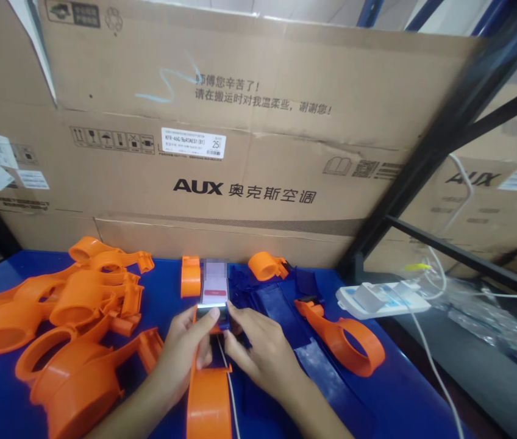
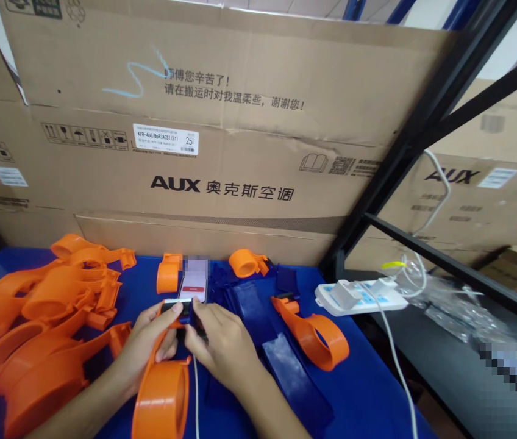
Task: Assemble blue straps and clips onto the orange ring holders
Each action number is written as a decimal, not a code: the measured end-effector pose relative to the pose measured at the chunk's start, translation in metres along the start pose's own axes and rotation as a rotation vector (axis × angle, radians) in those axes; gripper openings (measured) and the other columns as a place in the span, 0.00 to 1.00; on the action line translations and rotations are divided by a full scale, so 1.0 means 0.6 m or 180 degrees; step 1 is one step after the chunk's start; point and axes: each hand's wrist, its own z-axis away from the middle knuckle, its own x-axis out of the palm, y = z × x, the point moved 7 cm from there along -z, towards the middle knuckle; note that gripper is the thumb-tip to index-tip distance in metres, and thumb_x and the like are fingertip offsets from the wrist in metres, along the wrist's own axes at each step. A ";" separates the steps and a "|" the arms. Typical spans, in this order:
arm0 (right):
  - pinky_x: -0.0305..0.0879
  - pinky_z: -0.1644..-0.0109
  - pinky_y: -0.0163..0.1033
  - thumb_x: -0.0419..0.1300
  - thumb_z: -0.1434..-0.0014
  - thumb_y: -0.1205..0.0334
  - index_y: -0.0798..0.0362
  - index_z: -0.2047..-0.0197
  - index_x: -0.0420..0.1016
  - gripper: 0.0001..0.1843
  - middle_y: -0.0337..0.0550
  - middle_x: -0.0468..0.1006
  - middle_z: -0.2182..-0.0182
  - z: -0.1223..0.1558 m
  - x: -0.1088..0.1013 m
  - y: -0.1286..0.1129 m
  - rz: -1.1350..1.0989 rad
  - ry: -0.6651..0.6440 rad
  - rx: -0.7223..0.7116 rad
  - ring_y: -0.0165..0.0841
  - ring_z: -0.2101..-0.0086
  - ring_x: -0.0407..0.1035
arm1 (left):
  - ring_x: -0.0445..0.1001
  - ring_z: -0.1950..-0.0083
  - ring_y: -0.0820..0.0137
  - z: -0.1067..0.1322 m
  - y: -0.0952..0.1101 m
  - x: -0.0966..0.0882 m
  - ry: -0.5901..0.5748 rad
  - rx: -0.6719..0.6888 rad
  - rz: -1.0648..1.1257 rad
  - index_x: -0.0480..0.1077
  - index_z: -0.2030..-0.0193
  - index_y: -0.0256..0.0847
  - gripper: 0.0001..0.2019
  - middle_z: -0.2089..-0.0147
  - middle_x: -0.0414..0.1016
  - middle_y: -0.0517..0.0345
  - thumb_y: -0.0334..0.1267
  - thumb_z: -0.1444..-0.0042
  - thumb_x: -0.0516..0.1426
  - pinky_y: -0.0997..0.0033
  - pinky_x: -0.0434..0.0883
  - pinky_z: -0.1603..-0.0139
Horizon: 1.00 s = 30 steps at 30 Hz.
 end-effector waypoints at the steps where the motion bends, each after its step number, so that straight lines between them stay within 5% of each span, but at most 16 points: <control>1: 0.76 0.60 0.44 0.57 0.35 0.66 0.59 0.42 0.71 0.18 0.51 0.82 0.65 -0.001 0.000 0.000 0.0000 -0.0008 -0.0007 0.39 0.67 0.77 | 0.47 0.88 0.82 -0.001 -0.001 0.000 -0.0017 -0.0007 -0.0005 0.73 0.63 0.39 0.18 0.89 0.53 0.73 0.52 0.45 0.65 0.79 0.53 0.83; 5: 0.75 0.62 0.42 0.56 0.34 0.65 0.56 0.48 0.75 0.13 0.48 0.82 0.68 -0.004 -0.009 0.006 -0.0283 0.0011 0.0241 0.37 0.69 0.77 | 0.48 0.88 0.82 0.000 0.001 0.002 -0.0071 -0.0050 0.0105 0.71 0.64 0.38 0.17 0.89 0.56 0.72 0.51 0.45 0.66 0.79 0.52 0.84; 9: 0.74 0.68 0.36 0.52 0.30 0.61 0.52 0.60 0.77 0.12 0.42 0.81 0.72 -0.001 -0.020 0.039 -0.1233 0.0251 0.1112 0.32 0.74 0.76 | 0.48 0.88 0.86 0.006 0.007 0.019 -0.0499 -0.0237 0.0296 0.71 0.63 0.35 0.17 0.77 0.76 0.55 0.50 0.43 0.64 0.79 0.49 0.85; 11: 0.74 0.70 0.35 0.55 0.31 0.57 0.53 0.61 0.76 0.12 0.44 0.82 0.71 0.002 -0.022 0.065 -0.1792 0.0628 0.1654 0.32 0.74 0.76 | 0.49 0.88 0.86 0.005 0.008 0.016 -0.0432 -0.0335 0.0345 0.71 0.61 0.35 0.17 0.70 0.81 0.49 0.50 0.42 0.63 0.79 0.49 0.85; 15: 0.80 0.64 0.40 0.58 0.34 0.57 0.56 0.58 0.74 0.10 0.50 0.83 0.64 0.016 -0.004 0.116 -0.3391 0.1386 0.2715 0.36 0.69 0.80 | 0.50 0.89 0.82 -0.003 -0.003 -0.003 -0.0087 -0.0565 0.0382 0.72 0.61 0.36 0.20 0.80 0.75 0.57 0.54 0.44 0.63 0.78 0.50 0.85; 18: 0.80 0.51 0.43 0.59 0.37 0.63 0.57 0.56 0.72 0.07 0.55 0.83 0.55 0.023 0.016 0.129 -0.4431 0.1468 0.3299 0.40 0.57 0.81 | 0.51 0.89 0.79 -0.005 -0.011 -0.007 -0.0046 -0.0736 0.0373 0.72 0.62 0.37 0.21 0.90 0.60 0.67 0.57 0.44 0.63 0.78 0.53 0.85; 21: 0.75 0.42 0.44 0.60 0.39 0.67 0.55 0.62 0.69 0.02 0.57 0.81 0.52 0.026 0.025 0.128 -0.5104 0.1494 0.3597 0.43 0.48 0.77 | 0.51 0.88 0.80 -0.002 -0.010 -0.006 0.0013 -0.0757 0.0345 0.73 0.60 0.36 0.21 0.87 0.65 0.65 0.56 0.44 0.63 0.79 0.52 0.85; 24: 0.75 0.42 0.40 0.62 0.42 0.73 0.55 0.65 0.68 0.06 0.56 0.80 0.52 0.030 0.031 0.127 -0.5264 0.1563 0.3721 0.41 0.44 0.74 | 0.52 0.88 0.82 -0.003 -0.008 -0.005 0.0029 -0.0716 0.0308 0.72 0.60 0.36 0.21 0.79 0.75 0.56 0.55 0.44 0.63 0.79 0.52 0.85; 30: 0.75 0.43 0.35 0.64 0.44 0.81 0.60 0.59 0.73 0.12 0.58 0.79 0.47 0.038 0.046 0.143 -0.4921 0.1717 0.3797 0.40 0.44 0.74 | 0.50 0.89 0.83 -0.012 -0.013 -0.005 -0.0087 -0.0611 0.0249 0.72 0.60 0.36 0.20 0.76 0.79 0.52 0.53 0.46 0.65 0.78 0.51 0.85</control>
